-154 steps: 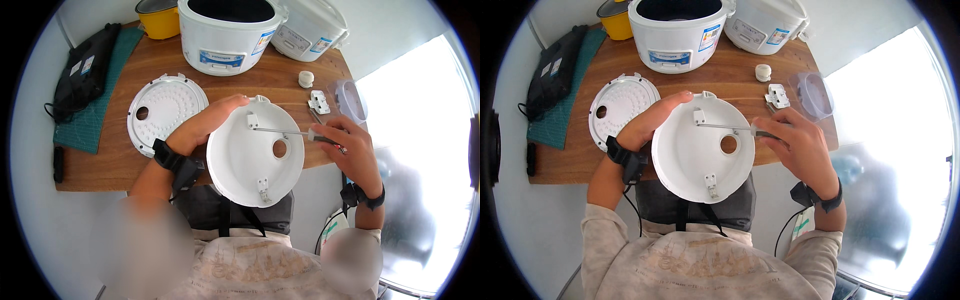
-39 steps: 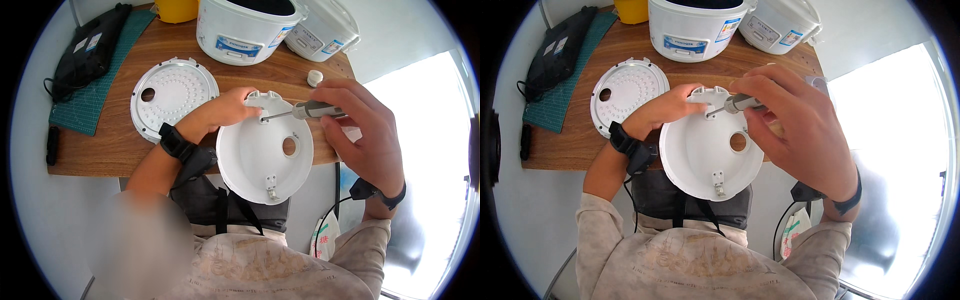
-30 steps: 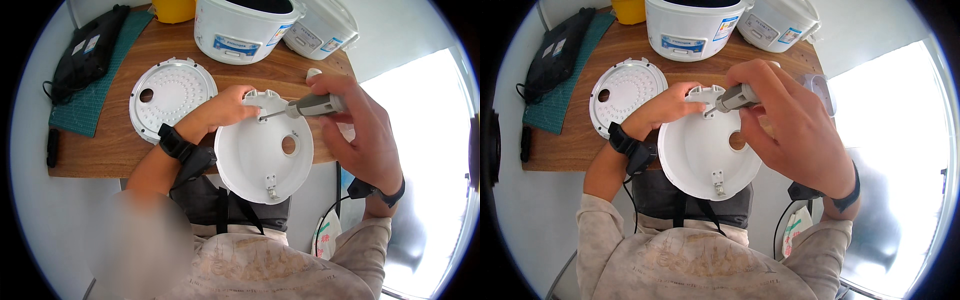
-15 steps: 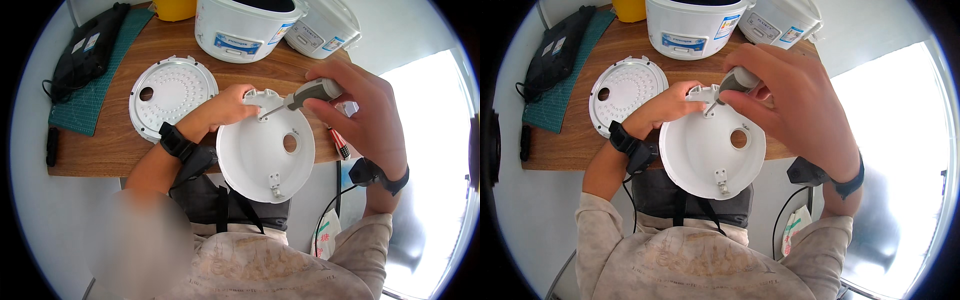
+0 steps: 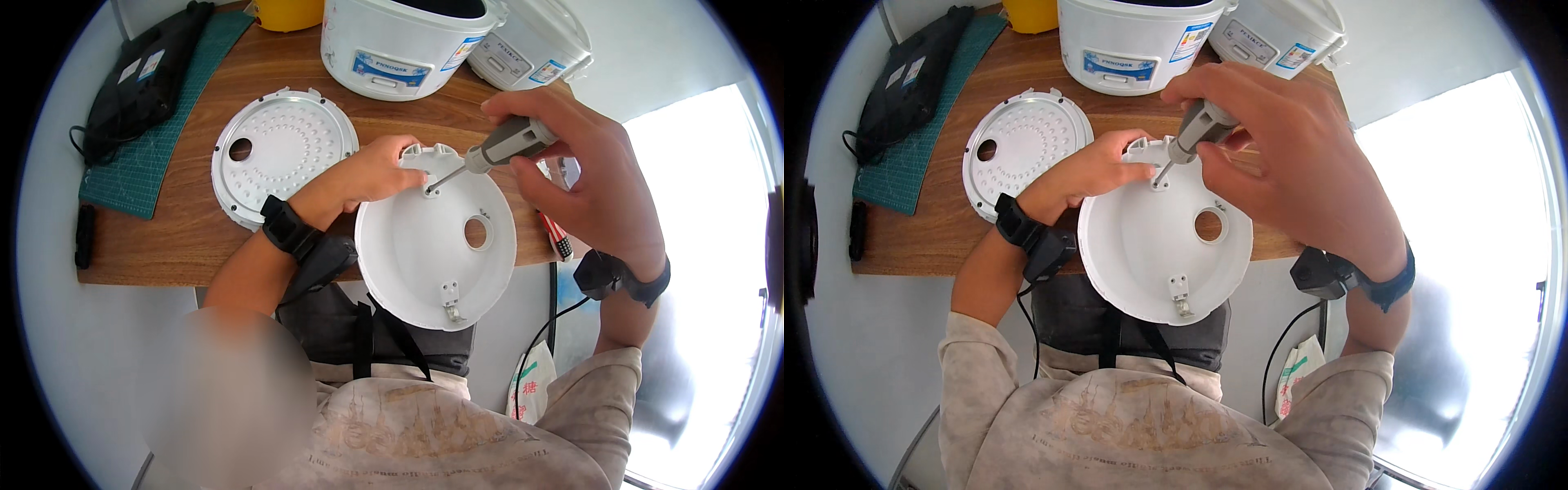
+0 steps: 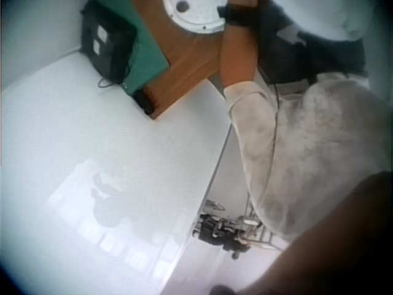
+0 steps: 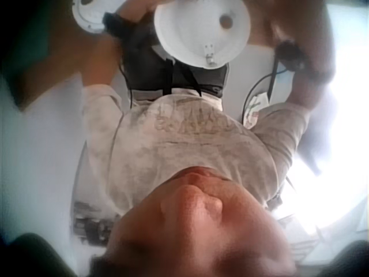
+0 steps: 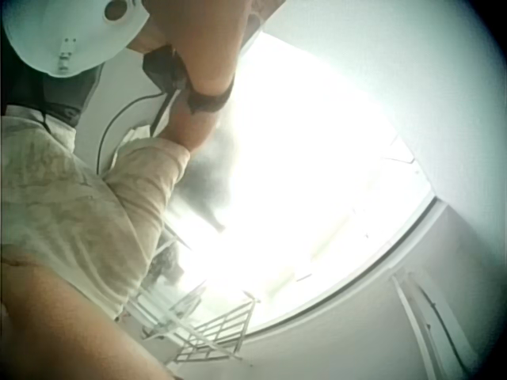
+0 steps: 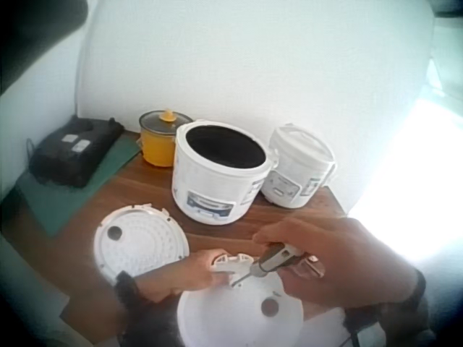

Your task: The person uses a screwdriver to remove screws from a white plastic lid and then from a white plastic bowl-shaped component. They manipulate the parts on a wooden table, placing screws aside and repositioning the components to access different screw holes.

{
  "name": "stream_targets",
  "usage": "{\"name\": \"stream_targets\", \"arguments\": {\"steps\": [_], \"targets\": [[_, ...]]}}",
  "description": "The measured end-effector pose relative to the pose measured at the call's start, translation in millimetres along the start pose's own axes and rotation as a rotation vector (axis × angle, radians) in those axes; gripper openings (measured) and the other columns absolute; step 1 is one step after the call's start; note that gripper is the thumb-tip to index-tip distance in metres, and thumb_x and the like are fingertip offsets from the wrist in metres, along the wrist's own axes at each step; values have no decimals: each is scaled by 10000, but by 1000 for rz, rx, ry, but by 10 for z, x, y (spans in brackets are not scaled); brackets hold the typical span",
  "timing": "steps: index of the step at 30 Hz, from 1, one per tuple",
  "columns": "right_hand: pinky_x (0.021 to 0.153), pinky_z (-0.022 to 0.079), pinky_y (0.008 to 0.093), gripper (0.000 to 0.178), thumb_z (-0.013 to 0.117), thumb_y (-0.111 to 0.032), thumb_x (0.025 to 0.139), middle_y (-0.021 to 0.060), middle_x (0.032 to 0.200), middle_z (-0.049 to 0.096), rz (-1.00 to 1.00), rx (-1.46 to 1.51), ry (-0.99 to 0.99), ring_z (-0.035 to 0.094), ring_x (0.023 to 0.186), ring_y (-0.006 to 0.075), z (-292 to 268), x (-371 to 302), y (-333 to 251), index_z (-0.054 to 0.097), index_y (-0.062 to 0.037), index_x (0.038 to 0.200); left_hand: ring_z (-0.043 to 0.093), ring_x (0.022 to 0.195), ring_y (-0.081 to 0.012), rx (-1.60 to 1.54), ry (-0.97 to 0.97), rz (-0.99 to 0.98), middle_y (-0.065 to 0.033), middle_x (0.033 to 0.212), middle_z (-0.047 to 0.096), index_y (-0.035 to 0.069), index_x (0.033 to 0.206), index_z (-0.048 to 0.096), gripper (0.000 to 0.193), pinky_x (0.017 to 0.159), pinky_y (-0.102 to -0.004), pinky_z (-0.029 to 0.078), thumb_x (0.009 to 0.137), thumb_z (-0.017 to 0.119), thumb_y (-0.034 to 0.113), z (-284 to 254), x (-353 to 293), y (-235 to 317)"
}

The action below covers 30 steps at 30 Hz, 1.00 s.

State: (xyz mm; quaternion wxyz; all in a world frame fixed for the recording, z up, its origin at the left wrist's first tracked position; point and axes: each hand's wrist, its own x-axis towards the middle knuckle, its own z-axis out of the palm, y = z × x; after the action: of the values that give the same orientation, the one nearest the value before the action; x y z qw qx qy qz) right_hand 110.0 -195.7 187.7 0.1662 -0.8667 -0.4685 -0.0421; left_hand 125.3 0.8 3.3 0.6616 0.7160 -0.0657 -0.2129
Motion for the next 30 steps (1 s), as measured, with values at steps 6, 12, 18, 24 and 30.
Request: {"name": "stream_targets", "arguments": {"steps": [6, 12, 18, 24, 30], "targets": [[710, 542, 279, 384, 675, -2, 761, 91, 1038, 717, -49, -43, -17, 713, 876, 197, -31, 2, 34, 672, -61, 1140, 693, 886, -174, -7, 9, -11, -136, 1062, 687, 0, 1282, 577, 428, 727, -309, 584, 892, 699, 128, -5, 39, -71], [673, 532, 272, 274, 774, -119, 793, 77, 875, 721, 61, -11, -12, 713, 748, 196, -24, -2, 25, 683, -53, 1043, 677, 924, -167, 20, 24, -17, -115, 1082, 682, 7, 1270, 587, 409, 773, -311, 573, 892, 697, 119, 12, -9, 1], [592, 506, 264, 188, 782, -177, 834, 60, 782, 712, 169, -71, -2, 690, 651, 169, 64, -30, 8, 665, -49, 904, 672, 936, -165, -9, 7, 32, -115, 1085, 680, 8, 1257, 590, 398, 793, -306, 566, 892, 697, 125, 18, 4, -37], [559, 493, 266, 199, 769, -189, 852, 61, 742, 693, 191, -79, 122, 668, 612, 149, 110, -169, -22, 645, -42, 903, 676, 945, -173, -1, 6, -13, -125, 1086, 676, 10, 1260, 576, 399, 787, -318, 573, 896, 692, 128, -11, 16, -43], [602, 542, 262, 205, 728, -174, 887, 110, 887, 709, 637, 366, 479, 698, 683, 183, 13, -553, 212, 583, -32, 917, 683, 957, -181, -86, 12, -52, -127, 1102, 669, 20, 1289, 548, 431, 789, -327, 578, 897, 685, 136, -26, -32, -6]]}}
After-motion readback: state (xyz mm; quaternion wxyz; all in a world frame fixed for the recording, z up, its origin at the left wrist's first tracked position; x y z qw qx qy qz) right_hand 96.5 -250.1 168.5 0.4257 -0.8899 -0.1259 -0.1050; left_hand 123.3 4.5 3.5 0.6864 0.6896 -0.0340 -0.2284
